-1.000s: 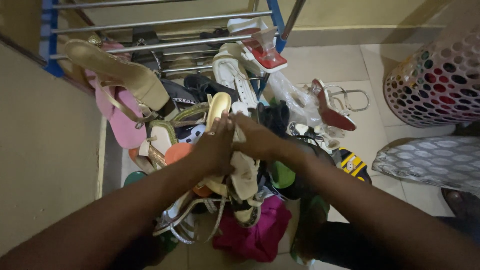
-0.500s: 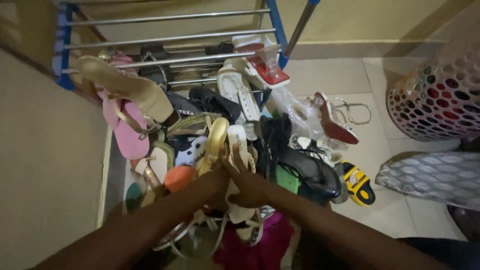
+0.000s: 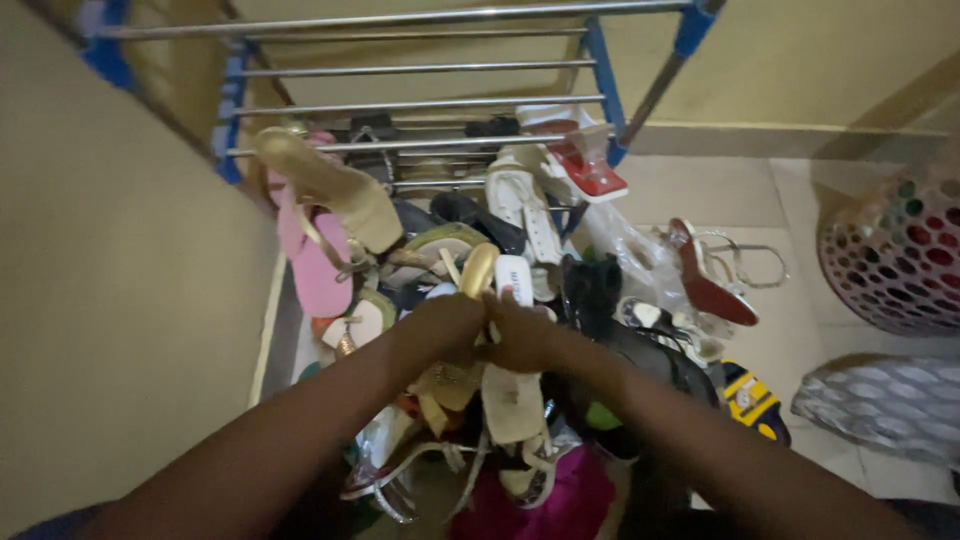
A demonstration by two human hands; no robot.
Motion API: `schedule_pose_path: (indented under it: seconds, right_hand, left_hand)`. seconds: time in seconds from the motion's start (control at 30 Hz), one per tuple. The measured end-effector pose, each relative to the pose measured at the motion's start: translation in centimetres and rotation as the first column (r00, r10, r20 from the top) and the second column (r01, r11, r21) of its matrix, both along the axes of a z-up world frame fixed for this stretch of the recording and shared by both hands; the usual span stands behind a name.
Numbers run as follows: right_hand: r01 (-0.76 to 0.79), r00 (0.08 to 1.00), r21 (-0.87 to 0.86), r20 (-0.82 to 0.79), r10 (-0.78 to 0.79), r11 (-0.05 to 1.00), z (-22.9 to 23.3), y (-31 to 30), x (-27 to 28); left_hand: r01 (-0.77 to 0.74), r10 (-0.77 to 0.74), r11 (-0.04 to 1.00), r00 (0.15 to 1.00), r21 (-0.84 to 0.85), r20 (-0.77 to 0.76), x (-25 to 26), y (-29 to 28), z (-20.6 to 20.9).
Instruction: The recorder is organizing and arranging various shoes on a multi-tier shoe rack.
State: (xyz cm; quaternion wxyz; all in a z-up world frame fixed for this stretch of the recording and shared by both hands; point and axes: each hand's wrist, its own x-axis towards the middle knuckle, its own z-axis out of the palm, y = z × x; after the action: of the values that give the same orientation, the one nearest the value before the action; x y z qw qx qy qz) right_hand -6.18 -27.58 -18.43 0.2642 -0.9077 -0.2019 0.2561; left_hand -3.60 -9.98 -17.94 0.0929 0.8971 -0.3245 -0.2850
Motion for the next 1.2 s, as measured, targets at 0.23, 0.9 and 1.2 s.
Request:
schedule_pose_path:
  seconds: [0.23,0.9,1.2]
  right_hand:
    - [0.07,0.997,-0.062,-0.012,-0.071,0.996,8.0,2.5,4.0]
    - [-0.089,0.869,0.241,0.493,-0.043,0.966,11.7,22.5,15.2]
    - [0.079,0.828,0.331,0.503,-0.247,0.94,9.1,22.8,19.9]
  left_hand:
    - [-0.195,0.182,0.977,0.973,0.091,0.141,2.5,3.3,9.6]
    - [-0.712,0.738,0.659,0.55,-0.243,0.39,13.6,18.5,11.4]
    - [-0.709,0.9,0.425,0.399,-0.563,0.177,14.4,19.5,10.4]
